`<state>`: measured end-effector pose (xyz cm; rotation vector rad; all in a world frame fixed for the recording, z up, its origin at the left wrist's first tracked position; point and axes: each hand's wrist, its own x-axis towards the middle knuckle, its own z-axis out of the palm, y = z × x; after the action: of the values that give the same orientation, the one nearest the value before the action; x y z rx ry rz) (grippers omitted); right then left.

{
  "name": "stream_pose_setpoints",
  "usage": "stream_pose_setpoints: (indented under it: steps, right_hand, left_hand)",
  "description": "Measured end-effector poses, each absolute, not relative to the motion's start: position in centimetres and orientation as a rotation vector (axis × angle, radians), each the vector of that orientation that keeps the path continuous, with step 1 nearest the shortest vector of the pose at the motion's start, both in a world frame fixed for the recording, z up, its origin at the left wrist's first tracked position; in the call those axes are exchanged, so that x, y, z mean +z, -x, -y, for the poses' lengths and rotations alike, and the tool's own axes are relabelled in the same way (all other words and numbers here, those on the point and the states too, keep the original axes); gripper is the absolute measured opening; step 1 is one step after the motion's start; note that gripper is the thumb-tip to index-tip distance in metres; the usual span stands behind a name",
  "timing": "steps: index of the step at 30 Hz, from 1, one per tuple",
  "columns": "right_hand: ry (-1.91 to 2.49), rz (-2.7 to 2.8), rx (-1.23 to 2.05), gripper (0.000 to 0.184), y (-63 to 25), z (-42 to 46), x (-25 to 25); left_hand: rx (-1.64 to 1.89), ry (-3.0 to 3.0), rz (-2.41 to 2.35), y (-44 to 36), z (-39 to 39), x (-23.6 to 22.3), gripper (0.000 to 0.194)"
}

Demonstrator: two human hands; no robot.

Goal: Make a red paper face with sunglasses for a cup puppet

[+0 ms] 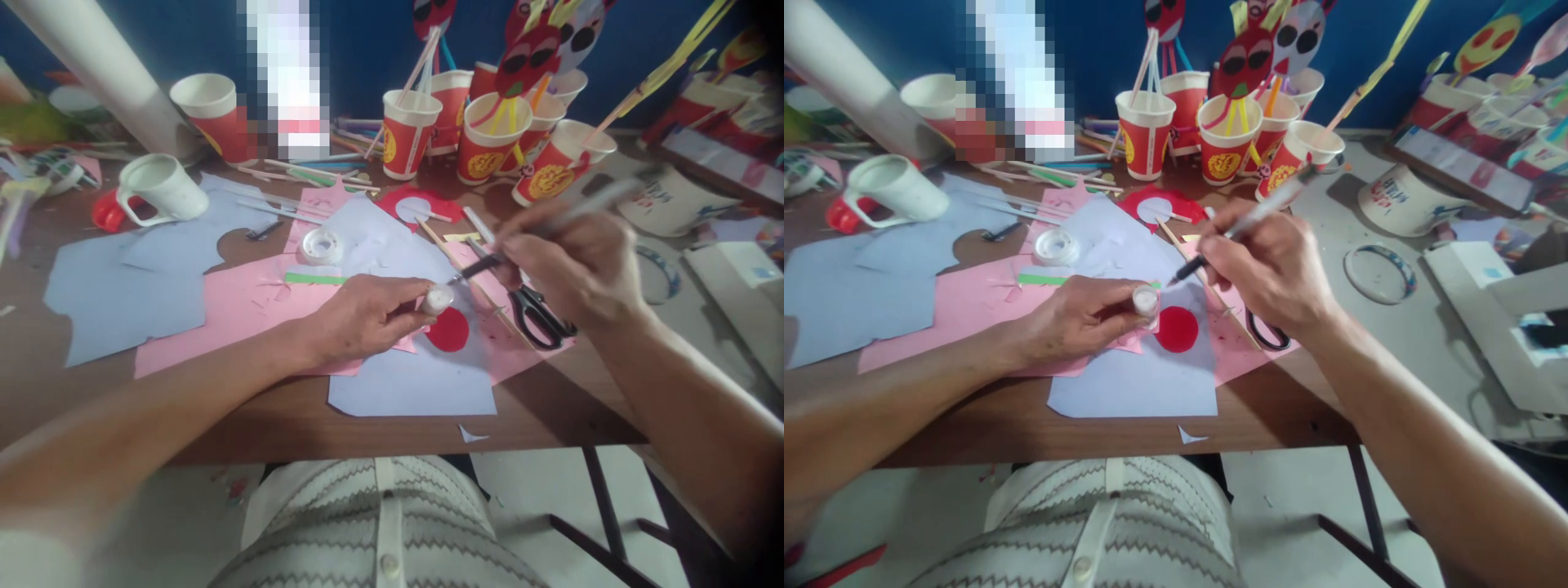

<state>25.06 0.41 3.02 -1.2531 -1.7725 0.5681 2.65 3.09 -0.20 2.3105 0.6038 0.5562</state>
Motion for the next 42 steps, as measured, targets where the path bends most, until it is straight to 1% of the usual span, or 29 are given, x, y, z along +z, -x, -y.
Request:
stream_pose_setpoints:
  steps: [2,3,4,7,9,12,20,29,34,37,42]
  right_hand:
    - [1.336,1.822,0.317,0.010,-25.3,2.5,2.9]
    - [1.318,1.863,0.178,0.007,-25.2,3.8,2.8]
    - [1.236,1.963,0.086,0.008,-24.9,5.0,2.8]
    - [0.940,2.315,-0.080,0.011,-23.5,7.1,2.8]
    - [0.869,2.476,-0.153,0.009,-22.5,7.5,2.8]
    - [0.875,2.604,-0.174,0.012,-21.4,7.3,2.6]
    - [0.932,2.679,-0.302,0.018,-20.0,6.3,2.2]
    - [0.973,2.718,-0.349,0.019,-19.7,5.6,1.7]
    - [0.992,2.744,-0.359,0.027,-19.3,5.4,2.1]
    - [1.000,2.743,-0.370,0.026,-19.0,5.3,2.3]
    - [1.004,2.762,-0.370,0.024,-19.0,5.6,2.3]
  left_hand:
    - [0.642,-2.376,-0.585,-2.7,-3.3,-0.7,0.016]
    - [0.680,-2.399,-0.574,-2.7,-3.4,-0.9,0.017]
    - [0.706,-2.412,-0.566,-2.7,-3.4,-1.0,0.018]
    - [0.706,-2.396,-0.551,-2.7,-3.4,-0.8,0.020]
    - [0.673,-2.387,-0.544,-2.6,-3.4,-0.4,0.019]
    - [0.641,-2.387,-0.524,-2.5,-3.4,-0.2,0.018]
    - [0.669,-2.418,-0.494,-2.5,-3.8,-1.0,0.024]
    - [0.691,-2.417,-0.494,-2.5,-3.8,-1.1,0.023]
    - [0.685,-2.414,-0.495,-2.6,-3.8,-1.1,0.022]
    - [0.657,-2.398,-0.505,-2.6,-3.8,-1.0,0.021]
    - [0.670,-2.407,-0.522,-2.5,-3.7,-1.0,0.027]
